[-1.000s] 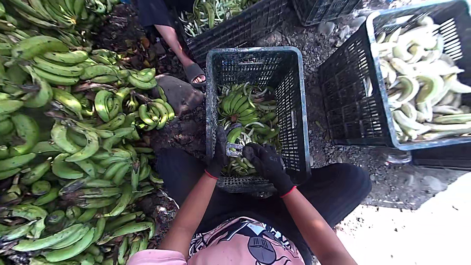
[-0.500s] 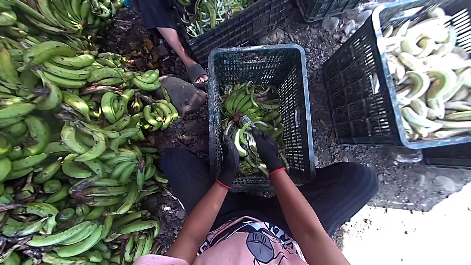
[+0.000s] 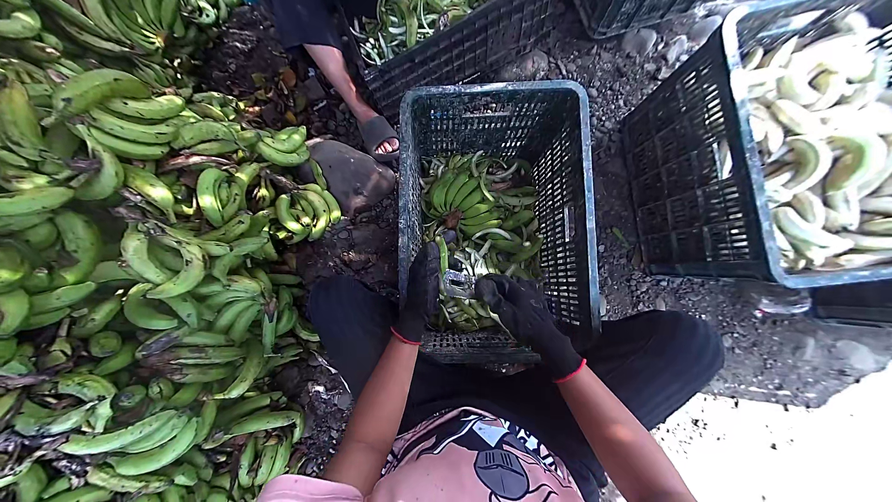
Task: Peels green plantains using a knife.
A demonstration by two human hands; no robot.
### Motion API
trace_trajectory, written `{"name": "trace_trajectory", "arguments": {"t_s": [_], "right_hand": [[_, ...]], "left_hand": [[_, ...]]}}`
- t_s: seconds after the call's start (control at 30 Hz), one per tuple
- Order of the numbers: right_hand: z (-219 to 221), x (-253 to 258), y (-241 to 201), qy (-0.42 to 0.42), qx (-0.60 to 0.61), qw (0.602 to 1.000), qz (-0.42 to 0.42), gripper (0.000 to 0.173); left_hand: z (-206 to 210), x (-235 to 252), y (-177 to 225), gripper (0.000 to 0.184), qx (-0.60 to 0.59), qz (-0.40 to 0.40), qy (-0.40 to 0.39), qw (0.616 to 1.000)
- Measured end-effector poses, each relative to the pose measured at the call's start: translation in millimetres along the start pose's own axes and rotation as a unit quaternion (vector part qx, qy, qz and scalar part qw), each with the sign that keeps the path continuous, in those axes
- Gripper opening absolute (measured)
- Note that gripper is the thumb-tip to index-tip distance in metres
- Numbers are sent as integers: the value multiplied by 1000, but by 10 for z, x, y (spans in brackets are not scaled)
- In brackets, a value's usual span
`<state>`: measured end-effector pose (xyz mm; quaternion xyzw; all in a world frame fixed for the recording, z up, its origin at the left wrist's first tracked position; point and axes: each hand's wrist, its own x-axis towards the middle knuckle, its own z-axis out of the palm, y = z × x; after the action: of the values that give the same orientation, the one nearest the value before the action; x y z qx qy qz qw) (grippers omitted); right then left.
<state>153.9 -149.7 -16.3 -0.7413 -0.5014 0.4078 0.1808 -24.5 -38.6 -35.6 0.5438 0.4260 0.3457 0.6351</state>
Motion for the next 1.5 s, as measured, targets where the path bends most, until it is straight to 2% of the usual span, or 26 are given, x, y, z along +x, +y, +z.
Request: {"name": "trace_trajectory", "arguments": {"t_s": [0.13,0.23,0.33,0.47,0.57,0.63,0.67,0.77,0.8,0.87,0.93,1.0,1.07,1.17,1.2,1.3,1.4,1.43,1.5], "right_hand": [[17,-24,-24,-6,-2,1000,-8,56],[55,56,-4,-13,28,1000,-1,55],[79,135,-58,0,36,999,27,54],[121,296,-98,69,30,994,74,59],[140,397,-29,78,23,994,66,56],[94,382,28,100,49,992,58,61],[50,359,86,119,73,989,51,65],[-58,327,209,121,106,986,41,75],[-64,305,201,108,103,988,35,73],[-20,243,124,83,92,992,11,54],[47,177,4,36,55,998,23,37],[123,111,-83,4,31,999,34,37],[179,23,-124,2,28,999,15,42],[194,-68,-148,13,7,1000,3,51],[197,-59,-155,24,-1,1000,10,50],[209,54,-170,55,-8,997,47,45],[175,235,-134,88,7,993,73,49],[152,269,-111,100,20,993,64,47],[128,291,-48,125,43,991,18,49]], "left_hand": [[-25,31,15,67,39,76,-34,996],[45,5,53,63,36,80,-18,996],[91,-72,61,58,12,15,1,1000],[298,-223,72,45,-75,-140,69,985],[193,-194,-329,52,-110,-168,37,979],[300,-223,65,52,-36,-249,50,966],[331,-273,220,51,-26,-251,46,967],[204,-308,136,58,-110,-171,7,979],[148,-275,80,60,-129,-150,1,980],[88,-164,-11,64,-123,-118,4,985],[91,-68,-58,59,-70,-62,41,995],[104,-20,-19,55,-27,1,78,997],[94,32,-29,58,-15,46,117,992],[76,79,-29,78,-44,96,127,986],[96,88,-12,80,-47,105,122,986],[142,15,41,70,-27,42,43,998],[256,-80,110,50,-14,-115,-9,993],[300,-129,121,48,6,-145,-16,989],[336,-206,116,53,14,-141,-3,990]]}}
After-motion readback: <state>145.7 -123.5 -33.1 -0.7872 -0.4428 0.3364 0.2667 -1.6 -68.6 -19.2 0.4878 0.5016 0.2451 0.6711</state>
